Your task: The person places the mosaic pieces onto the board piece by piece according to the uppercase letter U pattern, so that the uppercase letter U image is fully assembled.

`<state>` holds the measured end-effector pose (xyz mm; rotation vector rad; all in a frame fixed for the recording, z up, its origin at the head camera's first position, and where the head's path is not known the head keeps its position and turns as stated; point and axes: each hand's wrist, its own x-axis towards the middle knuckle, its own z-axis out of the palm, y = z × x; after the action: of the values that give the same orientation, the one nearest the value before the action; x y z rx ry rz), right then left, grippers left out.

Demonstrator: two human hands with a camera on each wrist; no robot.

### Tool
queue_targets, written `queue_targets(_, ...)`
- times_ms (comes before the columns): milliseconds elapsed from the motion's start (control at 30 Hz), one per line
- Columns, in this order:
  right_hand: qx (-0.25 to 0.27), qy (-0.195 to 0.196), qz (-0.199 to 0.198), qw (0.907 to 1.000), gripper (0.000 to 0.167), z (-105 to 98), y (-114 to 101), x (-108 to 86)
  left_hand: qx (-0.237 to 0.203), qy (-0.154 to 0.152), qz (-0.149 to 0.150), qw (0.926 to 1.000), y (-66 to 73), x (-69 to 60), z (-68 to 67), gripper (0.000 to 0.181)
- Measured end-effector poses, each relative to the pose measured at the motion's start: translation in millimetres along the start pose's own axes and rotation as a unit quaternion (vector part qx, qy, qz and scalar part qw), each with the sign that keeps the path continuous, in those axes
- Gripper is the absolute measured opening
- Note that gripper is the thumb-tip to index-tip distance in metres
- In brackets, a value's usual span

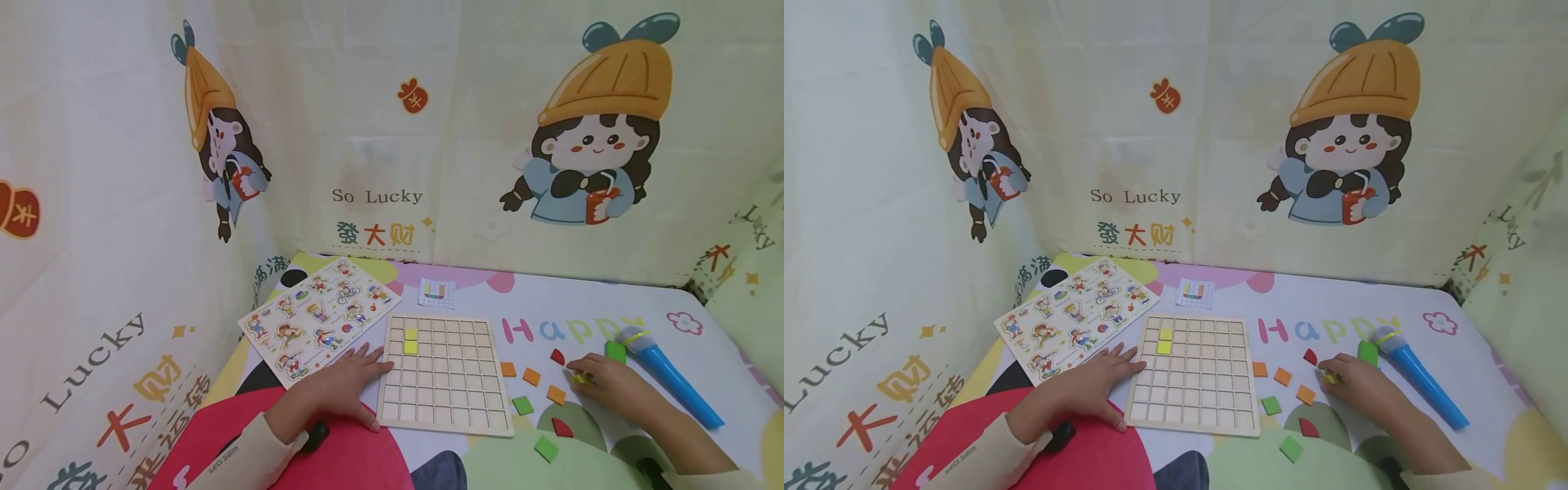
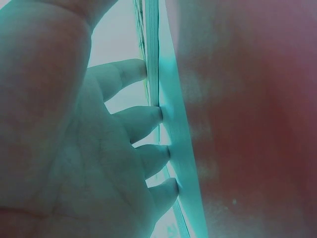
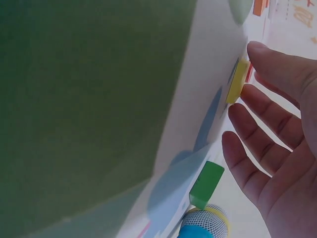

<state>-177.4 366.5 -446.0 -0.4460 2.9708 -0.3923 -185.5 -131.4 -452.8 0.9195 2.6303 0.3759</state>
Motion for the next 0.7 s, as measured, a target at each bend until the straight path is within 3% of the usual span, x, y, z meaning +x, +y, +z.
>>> queue_targets(167, 0.005, -0.014, 0.032, 0.9994, 0.04, 0.6, 3.5, 0.4, -0.002, 0.0, 0.001, 1.0, 1.1, -1.4, -1.3, 0.104)
queue_targets(467, 0.023, -0.03, 0.038, 0.9985, 0.046, -3.7, 4.7, -4.2, -0.003, -0.003, 0.0, 1.0, 0.4, -0.9, -0.2, 0.104)
queue_targets(700, 0.01, -0.033, 0.037, 0.9987, 0.039, -5.2, 4.1, -4.8, -0.002, -0.002, 0.0, 1.0, 1.2, -1.4, 0.3, 0.104)
